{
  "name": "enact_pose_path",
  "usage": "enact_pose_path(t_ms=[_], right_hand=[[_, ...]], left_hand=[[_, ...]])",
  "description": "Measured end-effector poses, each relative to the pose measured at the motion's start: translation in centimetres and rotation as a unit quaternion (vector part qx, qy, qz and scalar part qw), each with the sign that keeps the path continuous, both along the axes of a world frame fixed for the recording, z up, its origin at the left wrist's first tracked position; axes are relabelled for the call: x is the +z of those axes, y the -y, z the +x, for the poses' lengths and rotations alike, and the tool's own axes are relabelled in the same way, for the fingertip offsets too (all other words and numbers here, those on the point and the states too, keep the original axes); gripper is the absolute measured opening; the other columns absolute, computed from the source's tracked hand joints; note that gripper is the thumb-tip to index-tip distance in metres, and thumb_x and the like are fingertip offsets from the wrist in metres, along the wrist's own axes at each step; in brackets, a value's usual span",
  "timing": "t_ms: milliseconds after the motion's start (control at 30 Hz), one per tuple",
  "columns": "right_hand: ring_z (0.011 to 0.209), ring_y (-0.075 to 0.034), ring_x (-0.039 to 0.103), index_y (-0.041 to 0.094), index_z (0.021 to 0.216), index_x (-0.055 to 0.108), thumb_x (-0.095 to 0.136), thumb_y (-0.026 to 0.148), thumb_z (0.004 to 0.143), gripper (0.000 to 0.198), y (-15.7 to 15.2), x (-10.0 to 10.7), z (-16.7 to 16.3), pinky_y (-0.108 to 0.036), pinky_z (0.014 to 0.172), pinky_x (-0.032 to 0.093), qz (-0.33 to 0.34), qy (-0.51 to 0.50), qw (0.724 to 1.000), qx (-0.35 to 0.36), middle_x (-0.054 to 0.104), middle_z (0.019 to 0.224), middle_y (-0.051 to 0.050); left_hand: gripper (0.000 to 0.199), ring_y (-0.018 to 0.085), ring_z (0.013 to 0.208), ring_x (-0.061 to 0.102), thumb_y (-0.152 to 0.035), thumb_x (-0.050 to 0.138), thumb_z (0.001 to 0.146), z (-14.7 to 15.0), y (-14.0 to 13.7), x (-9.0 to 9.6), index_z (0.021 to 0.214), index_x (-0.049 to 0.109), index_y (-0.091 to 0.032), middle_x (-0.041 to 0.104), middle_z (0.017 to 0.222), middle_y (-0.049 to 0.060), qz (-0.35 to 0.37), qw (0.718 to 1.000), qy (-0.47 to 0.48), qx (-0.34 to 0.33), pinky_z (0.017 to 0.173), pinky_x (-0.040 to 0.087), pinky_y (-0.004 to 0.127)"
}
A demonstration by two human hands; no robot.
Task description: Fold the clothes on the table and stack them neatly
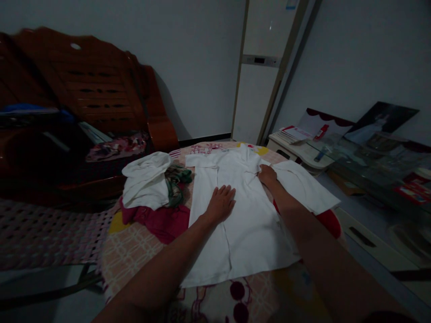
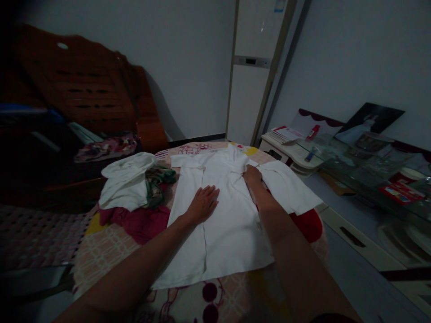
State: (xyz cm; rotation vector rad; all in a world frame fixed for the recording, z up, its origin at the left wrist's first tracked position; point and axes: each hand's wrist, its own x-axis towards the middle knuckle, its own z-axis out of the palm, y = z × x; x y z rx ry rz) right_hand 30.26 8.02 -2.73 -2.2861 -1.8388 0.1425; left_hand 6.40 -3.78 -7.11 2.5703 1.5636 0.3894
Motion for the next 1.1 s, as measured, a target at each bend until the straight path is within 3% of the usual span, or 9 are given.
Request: enact_pose_path(t_ms=[133, 233, 433, 533, 700, 867, 1000, 1100], right_hand=[[0.117, -0.024, 0.064, 0.015, 0.120, 0.069, 0.038, 0.021, 0.099, 0.037, -1.4, 0.0, -0.7, -0.030, 0.092, 0.048, -0.016, 0.035, 0.999, 0.011, 0.069, 0.124, -0.016], [0.119, -0.024, 0.062, 0.011, 0.124, 0.066, 0.032, 0.017, 0.101, 0.042, -2.7, 0.5, -0.7, -0.030, 0.092, 0.048, -0.012, 0.043, 0.999, -0.003, 0.066, 0.128, -0.018], [0.117, -0.031, 0.063, 0.009, 0.120, 0.069, 0.055, 0.016, 0.090, 0.034, -3.4, 0.2, -0.1, -0.035, 0.092, 0.049, -0.061, 0.078, 0.994, 0.043, 0.067, 0.125, -0.022], [0.121, -0.031, 0.062, 0.013, 0.118, 0.070, 0.054, 0.015, 0.090, 0.032, -3.1, -0.5, 0.2, -0.035, 0.095, 0.047, -0.053, 0.090, 0.992, 0.074, 0.068, 0.125, -0.020], [0.118, -0.027, 0.062, 0.016, 0.119, 0.070, 0.044, 0.015, 0.095, 0.036, -2.6, -0.8, 0.2, -0.034, 0.094, 0.046, -0.001, 0.046, 0.998, 0.040, 0.069, 0.124, -0.016], [0.113, -0.027, 0.063, 0.014, 0.122, 0.067, 0.039, 0.015, 0.094, 0.040, -3.7, 1.9, -0.7, -0.034, 0.094, 0.046, 0.126, -0.044, 0.990, -0.052, 0.070, 0.121, -0.016], [0.109, -0.026, 0.063, 0.014, 0.116, 0.070, 0.044, 0.014, 0.089, 0.038, -5.8, 4.4, -2.9, -0.035, 0.098, 0.045, 0.207, -0.080, 0.975, 0.012, 0.072, 0.115, -0.014], [0.104, -0.026, 0.065, 0.012, 0.114, 0.071, 0.046, 0.012, 0.084, 0.040, -7.0, 5.4, -5.1, -0.037, 0.096, 0.047, 0.215, -0.133, 0.962, 0.103, 0.075, 0.107, -0.014]], left_hand=[[0.049, 0.029, 0.145, 0.038, -0.031, 0.045, 0.099, 0.0, 0.1, -0.1, 0.147, 0.047, -0.020, 0.047, 0.155, 0.012, 0.003, 1.000, 0.001, -0.001, 0.120, 0.029, 0.053], [0.049, 0.029, 0.145, 0.039, -0.031, 0.045, 0.099, -0.1, 0.1, -0.1, 0.147, 0.047, -0.020, 0.047, 0.154, 0.012, 0.005, 1.000, 0.004, -0.004, 0.120, 0.029, 0.054], [0.050, 0.030, 0.146, 0.037, -0.032, 0.043, 0.100, 0.0, 0.2, 0.0, 0.147, 0.047, -0.020, 0.046, 0.156, 0.012, -0.002, 1.000, 0.007, -0.006, 0.120, 0.028, 0.054], [0.050, 0.029, 0.146, 0.037, -0.032, 0.043, 0.100, 0.0, 0.2, 0.0, 0.148, 0.046, -0.019, 0.045, 0.156, 0.012, -0.005, 1.000, 0.008, -0.005, 0.121, 0.027, 0.053], [0.050, 0.029, 0.146, 0.036, -0.033, 0.044, 0.100, 0.1, 0.2, -0.1, 0.148, 0.046, -0.020, 0.044, 0.157, 0.011, -0.006, 1.000, 0.005, -0.002, 0.121, 0.026, 0.053], [0.048, 0.029, 0.145, 0.037, -0.032, 0.044, 0.100, 0.1, 0.3, 0.0, 0.147, 0.047, -0.021, 0.046, 0.156, 0.011, 0.000, 1.000, 0.008, -0.005, 0.120, 0.027, 0.053], [0.049, 0.030, 0.145, 0.038, -0.032, 0.045, 0.099, 0.1, 0.1, -0.2, 0.147, 0.047, -0.019, 0.046, 0.155, 0.012, -0.001, 1.000, 0.016, -0.007, 0.121, 0.027, 0.054], [0.049, 0.029, 0.145, 0.038, -0.031, 0.047, 0.099, 0.0, -0.1, -0.4, 0.147, 0.048, -0.020, 0.046, 0.155, 0.012, -0.001, 1.000, 0.026, -0.012, 0.121, 0.027, 0.054]])
